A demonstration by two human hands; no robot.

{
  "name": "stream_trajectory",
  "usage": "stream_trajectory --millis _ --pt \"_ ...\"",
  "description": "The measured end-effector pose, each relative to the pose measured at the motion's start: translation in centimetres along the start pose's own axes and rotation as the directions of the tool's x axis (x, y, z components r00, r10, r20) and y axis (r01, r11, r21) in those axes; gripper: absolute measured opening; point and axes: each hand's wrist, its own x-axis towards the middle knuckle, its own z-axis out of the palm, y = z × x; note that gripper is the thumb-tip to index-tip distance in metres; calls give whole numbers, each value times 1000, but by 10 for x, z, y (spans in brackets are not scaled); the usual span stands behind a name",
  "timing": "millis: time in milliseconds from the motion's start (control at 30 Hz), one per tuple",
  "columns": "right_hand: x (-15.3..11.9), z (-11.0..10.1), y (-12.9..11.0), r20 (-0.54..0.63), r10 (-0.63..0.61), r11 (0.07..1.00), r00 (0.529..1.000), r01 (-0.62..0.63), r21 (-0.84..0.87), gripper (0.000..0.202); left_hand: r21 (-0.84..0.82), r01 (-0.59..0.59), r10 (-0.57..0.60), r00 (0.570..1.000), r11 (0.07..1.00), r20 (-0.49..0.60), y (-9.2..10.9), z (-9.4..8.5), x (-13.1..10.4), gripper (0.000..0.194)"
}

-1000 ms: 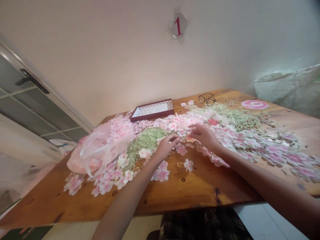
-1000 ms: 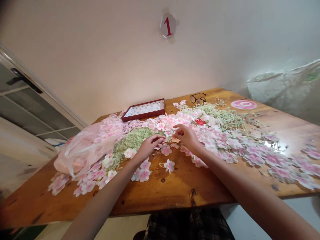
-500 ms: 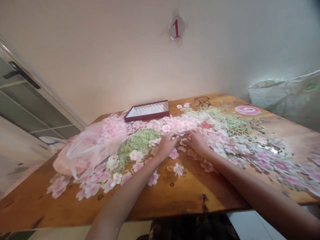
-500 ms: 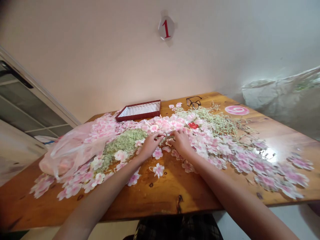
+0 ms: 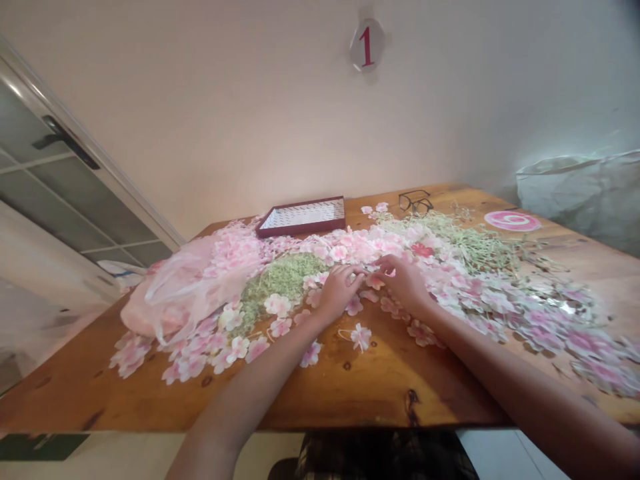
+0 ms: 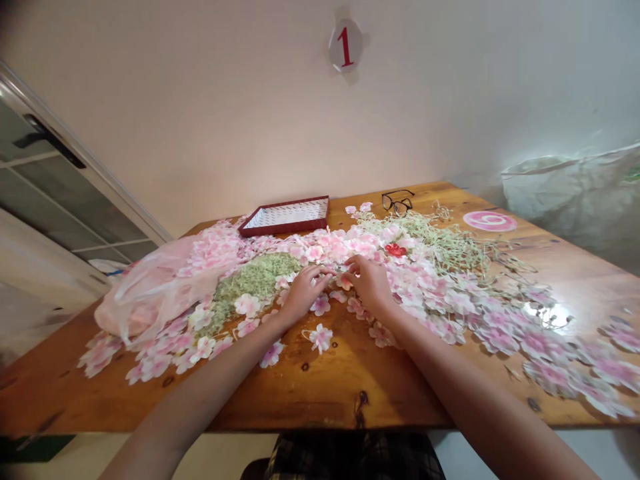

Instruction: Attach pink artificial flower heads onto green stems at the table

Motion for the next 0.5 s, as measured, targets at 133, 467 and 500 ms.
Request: stream_trajectory --millis 133,467,500 --pt "-4 -5 -14 -78 56 958 995 -31 285 18 -202 47 -51 999 978 -14 4 2 -1 27" --pt "-2 -2 -13 31 127 883 991 -127 451 28 -503 189 -216 976 844 4 -2 8 4 27" --pt "-2 -3 -14 79 119 893 990 -141 427 26 -511 189 -214 977 839 10 -3 8 5 27"
